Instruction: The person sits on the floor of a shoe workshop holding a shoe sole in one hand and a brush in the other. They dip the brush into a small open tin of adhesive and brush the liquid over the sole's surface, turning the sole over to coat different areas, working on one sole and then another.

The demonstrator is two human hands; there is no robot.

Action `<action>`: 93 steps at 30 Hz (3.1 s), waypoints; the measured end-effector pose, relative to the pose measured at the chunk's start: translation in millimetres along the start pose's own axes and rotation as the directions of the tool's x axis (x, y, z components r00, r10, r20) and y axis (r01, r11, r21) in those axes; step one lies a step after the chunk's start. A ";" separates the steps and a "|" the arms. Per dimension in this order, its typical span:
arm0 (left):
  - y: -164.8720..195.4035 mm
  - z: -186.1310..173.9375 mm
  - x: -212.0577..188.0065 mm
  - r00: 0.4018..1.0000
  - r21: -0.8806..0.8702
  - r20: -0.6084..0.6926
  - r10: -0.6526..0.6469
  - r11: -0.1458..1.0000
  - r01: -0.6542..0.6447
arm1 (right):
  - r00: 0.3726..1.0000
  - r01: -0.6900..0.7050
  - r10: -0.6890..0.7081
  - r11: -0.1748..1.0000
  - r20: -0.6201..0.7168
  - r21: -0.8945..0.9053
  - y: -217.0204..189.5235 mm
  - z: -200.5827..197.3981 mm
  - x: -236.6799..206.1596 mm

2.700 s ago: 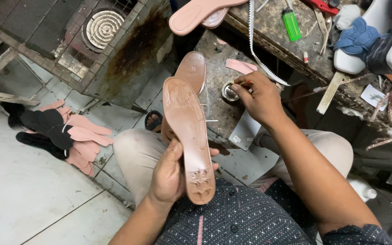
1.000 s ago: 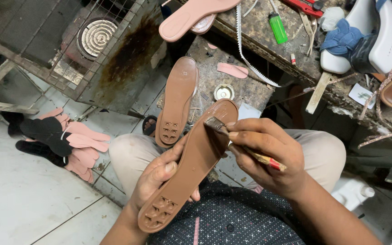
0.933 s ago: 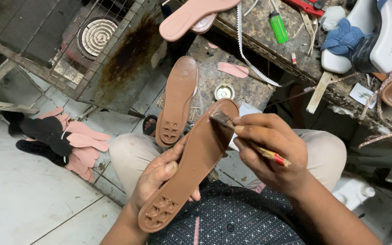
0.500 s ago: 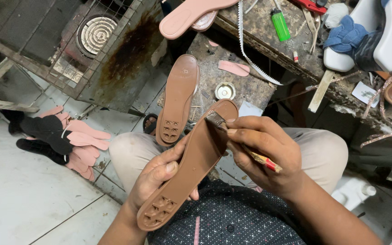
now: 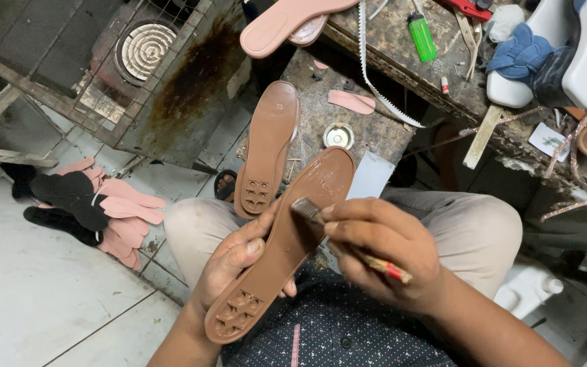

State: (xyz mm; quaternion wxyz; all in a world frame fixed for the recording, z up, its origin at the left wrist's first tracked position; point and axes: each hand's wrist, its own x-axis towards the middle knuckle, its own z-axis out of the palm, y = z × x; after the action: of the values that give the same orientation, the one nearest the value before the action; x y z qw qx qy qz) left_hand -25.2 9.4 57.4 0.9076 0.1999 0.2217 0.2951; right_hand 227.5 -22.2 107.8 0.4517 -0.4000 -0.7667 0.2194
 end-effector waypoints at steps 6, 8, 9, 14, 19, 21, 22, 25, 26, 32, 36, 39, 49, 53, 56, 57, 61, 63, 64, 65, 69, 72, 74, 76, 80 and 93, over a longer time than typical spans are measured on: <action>3.9 2.8 0.8 1.000 -0.016 0.024 -0.013 1.000 0.014 | 0.969 -0.176 0.134 0.964 -0.206 -0.199 10.3 -5.2 2.1; 3.3 4.0 0.7 1.000 -0.015 -0.005 -0.012 1.000 0.012 | 0.976 -0.146 0.106 0.967 -0.192 -0.210 12.7 -5.9 2.9; 2.8 4.1 0.5 1.000 -0.015 -0.020 -0.012 1.000 0.011 | 0.979 -0.132 0.093 0.968 -0.184 -0.214 12.8 -5.6 3.0; 2.0 -0.1 2.7 0.998 -0.008 0.061 -0.023 1.000 0.024 | 0.990 -0.096 0.082 0.987 -0.112 -0.129 6.7 2.0 2.9; 1.5 -2.7 4.4 0.997 0.026 0.073 -0.014 1.000 0.012 | 0.999 -0.023 0.021 0.997 -0.026 -0.080 1.2 6.2 4.2; 1.9 -2.4 4.5 0.999 0.042 0.037 -0.026 0.999 0.024 | 1.000 0.022 -0.021 0.997 0.003 -0.069 1.0 5.6 3.5; 2.0 -2.1 4.4 0.999 0.049 0.023 -0.024 0.999 0.023 | 0.999 0.030 -0.029 0.999 0.030 -0.040 1.4 5.4 2.8; 3.2 -1.7 5.4 1.000 0.078 -0.014 -0.012 0.997 0.013 | 0.999 0.012 -0.012 1.000 0.036 -0.011 4.7 5.7 -1.1; 3.4 -1.5 5.6 1.000 0.091 -0.023 -0.007 0.996 0.009 | 1.000 -0.025 0.025 0.999 -0.010 -0.036 6.5 7.4 -2.3; 2.8 -1.2 4.7 1.000 0.076 -0.004 -0.012 0.997 0.012 | 0.925 -0.270 0.220 0.954 -0.311 -0.128 22.6 9.0 -2.4; 4.0 -4.4 8.6 0.998 0.068 0.058 -0.034 0.997 0.030 | 0.976 -0.158 0.144 0.985 -0.163 -0.075 15.2 10.9 -0.4; 5.1 -6.0 9.0 0.999 0.101 -0.043 -0.027 0.994 0.032 | 0.999 -0.043 0.041 0.996 -0.017 -0.076 5.3 10.1 1.5; 7.3 -0.6 3.9 1.000 0.117 -0.026 -0.012 0.993 0.015 | 0.993 -0.102 0.092 0.982 -0.070 -0.160 3.9 5.4 10.8; 8.4 -1.6 5.8 1.000 0.154 -0.003 -0.006 0.988 0.007 | 0.998 -0.068 0.068 0.992 -0.006 -0.110 2.0 8.7 12.1; 7.0 -5.8 6.8 0.998 0.158 -0.065 -0.023 0.987 0.033 | 0.998 -0.025 0.029 0.998 0.061 -0.062 2.2 9.1 9.7; 6.1 -8.0 7.0 0.994 0.159 -0.100 -0.033 0.986 0.048 | 0.996 -0.008 0.012 0.999 0.086 -0.046 3.0 9.1 7.9; 1.3 -20.5 12.6 0.991 0.134 -0.133 0.035 0.991 -0.017 | 0.999 -0.037 0.036 0.999 0.031 0.019 19.5 10.8 0.6; -1.9 -25.8 13.8 0.973 0.126 -0.173 0.154 0.983 -0.133 | 0.989 -0.059 0.056 0.998 -0.136 -0.021 42.1 10.6 1.5; -2.3 -28.1 13.7 0.975 0.038 -0.153 0.163 0.987 -0.159 | 0.971 -0.152 0.130 0.983 -0.198 -0.103 54.3 6.6 1.0; -2.3 -30.2 13.3 0.976 -0.052 -0.134 0.172 0.982 -0.180 | 0.944 -0.248 0.196 0.952 -0.267 -0.178 68.7 1.7 1.1; -5.5 -32.8 11.6 0.978 -0.157 -0.040 0.206 0.965 -0.210 | 0.873 -0.477 0.442 0.862 -0.206 -0.170 131.7 7.3 6.8; -7.4 -33.0 7.3 0.977 -0.134 -0.030 0.211 0.968 -0.213 | 0.880 -0.475 0.452 0.850 -0.148 -0.226 159.9 17.0 3.1; -9.4 -33.3 4.4 0.973 -0.079 -0.041 0.228 0.970 -0.231 | 0.896 -0.445 0.424 0.854 -0.132 -0.270 171.1 22.1 0.7; -9.8 -34.6 3.0 0.969 -0.026 -0.049 0.243 0.969 -0.244 | 0.904 -0.428 0.408 0.857 -0.130 -0.286 178.2 25.8 -0.3; -9.3 -37.0 3.0 0.961 0.017 -0.019 0.276 0.961 -0.275 | 0.927 -0.373 0.355 0.854 -0.120 -0.363 182.3 28.6 -1.5; -3.2 -43.1 0.8 0.926 -0.016 -0.055 0.373 0.927 -0.374 | 0.875 -0.466 0.433 0.875 -0.219 -0.132 161.2 16.2 -25.9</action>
State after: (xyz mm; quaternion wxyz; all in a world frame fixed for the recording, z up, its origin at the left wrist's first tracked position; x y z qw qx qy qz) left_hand -45.6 17.5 20.1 0.8315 0.2187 0.1988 0.4703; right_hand 287.4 51.3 -26.1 0.4183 -0.6252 -0.6243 0.2108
